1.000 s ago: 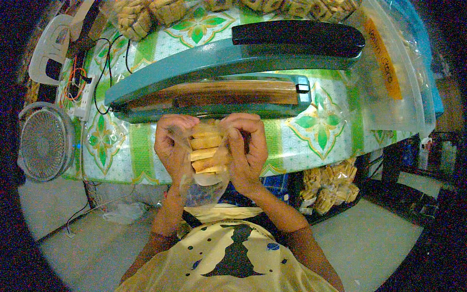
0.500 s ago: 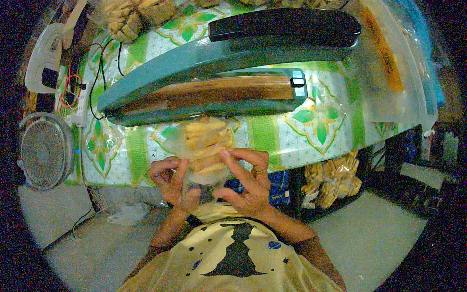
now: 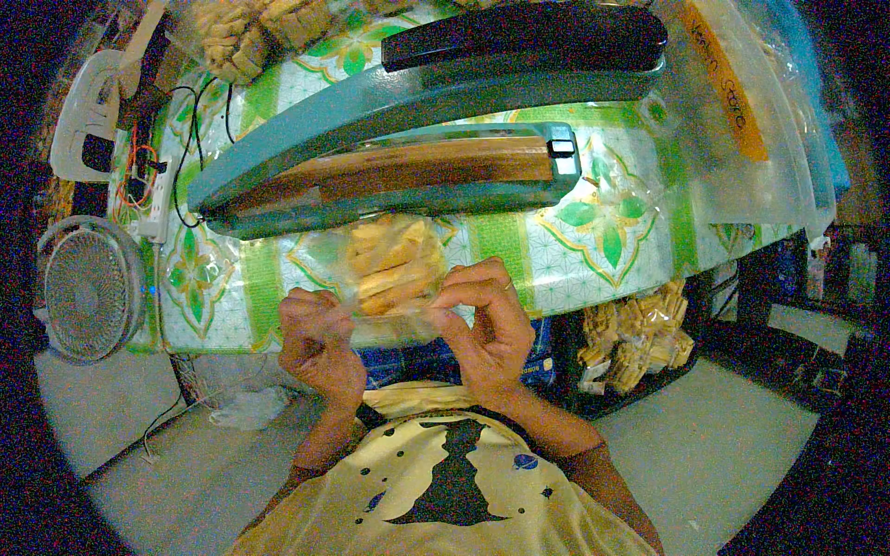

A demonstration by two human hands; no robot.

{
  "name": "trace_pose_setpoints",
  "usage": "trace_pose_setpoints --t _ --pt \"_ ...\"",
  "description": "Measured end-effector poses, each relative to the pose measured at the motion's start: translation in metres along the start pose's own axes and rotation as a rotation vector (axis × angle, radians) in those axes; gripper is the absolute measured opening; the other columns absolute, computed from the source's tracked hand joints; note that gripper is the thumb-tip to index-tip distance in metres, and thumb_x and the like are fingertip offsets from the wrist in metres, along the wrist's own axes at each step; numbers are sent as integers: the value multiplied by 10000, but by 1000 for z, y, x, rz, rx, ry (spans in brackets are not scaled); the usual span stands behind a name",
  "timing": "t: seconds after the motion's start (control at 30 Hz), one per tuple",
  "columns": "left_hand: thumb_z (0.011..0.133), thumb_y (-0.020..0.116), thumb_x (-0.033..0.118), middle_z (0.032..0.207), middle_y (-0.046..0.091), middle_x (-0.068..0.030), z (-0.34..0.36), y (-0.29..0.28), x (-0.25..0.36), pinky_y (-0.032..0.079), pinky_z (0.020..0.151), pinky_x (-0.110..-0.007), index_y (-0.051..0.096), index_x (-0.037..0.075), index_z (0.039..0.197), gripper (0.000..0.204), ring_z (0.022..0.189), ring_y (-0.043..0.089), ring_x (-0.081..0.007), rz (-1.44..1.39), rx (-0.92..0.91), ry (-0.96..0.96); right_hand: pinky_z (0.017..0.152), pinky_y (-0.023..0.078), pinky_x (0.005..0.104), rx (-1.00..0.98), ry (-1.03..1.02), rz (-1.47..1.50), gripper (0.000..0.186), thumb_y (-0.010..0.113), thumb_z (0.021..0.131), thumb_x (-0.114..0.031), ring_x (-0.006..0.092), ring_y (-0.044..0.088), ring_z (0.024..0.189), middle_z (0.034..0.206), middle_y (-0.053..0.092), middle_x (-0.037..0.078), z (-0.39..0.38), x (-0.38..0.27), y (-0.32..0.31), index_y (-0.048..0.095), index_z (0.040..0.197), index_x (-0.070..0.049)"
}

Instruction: The person places snack sticks into clear plastic bags, folds the open ends, and seals them using a handheld heat sealer. Sealed packages are set aside on the table.

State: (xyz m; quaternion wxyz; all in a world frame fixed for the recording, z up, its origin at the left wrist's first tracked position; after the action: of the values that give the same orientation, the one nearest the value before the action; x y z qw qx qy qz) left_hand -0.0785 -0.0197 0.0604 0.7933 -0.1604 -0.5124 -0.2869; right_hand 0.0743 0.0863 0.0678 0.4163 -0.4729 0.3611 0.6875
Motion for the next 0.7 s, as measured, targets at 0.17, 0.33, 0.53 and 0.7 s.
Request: trace_pose_setpoints --t 0.17,0.33,0.53,0.7 --pt "644 843 70 824 566 -18 10 11 8 401 686 -309 703 86 853 252 782 506 -191 111 -216 28 808 437 323 -90 -29 -118 135 708 785 -12 220 548 858 919 596 109 1 -4 5 631 895 -22" --pt "625 855 98 884 580 -26 27 15 10 432 788 -350 708 104 817 241 876 552 -217 35 -232 22 899 432 373 -145 -74 -151 204 749 771 -85 245 536 995 1114 557 141 11 -8 4 644 942 -48" --pt "644 806 118 1010 667 -84 51 22 17 433 954 -465 701 83 757 158 1039 601 -296 132 -440 130 989 398 448 -211 -119 -252 202 778 712 -93 292 516 1173 1200 570 148 32 -14 4 656 870 -59" --pt "653 797 120 927 705 -75 57 17 17 444 935 -472 714 79 750 135 951 644 -275 157 -419 181 1010 367 483 -280 -184 -332 125 762 711 -80 280 591 1060 1017 658 87 43 -21 -4 686 810 -72"
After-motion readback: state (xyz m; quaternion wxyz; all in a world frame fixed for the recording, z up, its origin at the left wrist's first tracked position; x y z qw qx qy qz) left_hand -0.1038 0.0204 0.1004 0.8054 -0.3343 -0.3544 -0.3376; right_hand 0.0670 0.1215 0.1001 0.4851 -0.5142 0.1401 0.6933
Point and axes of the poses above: each hand's wrist, its own z-axis towards the middle knuckle, its own y-axis out of the palm, x = y × z, the point moved 7 cm from there along z, towards the middle knuckle
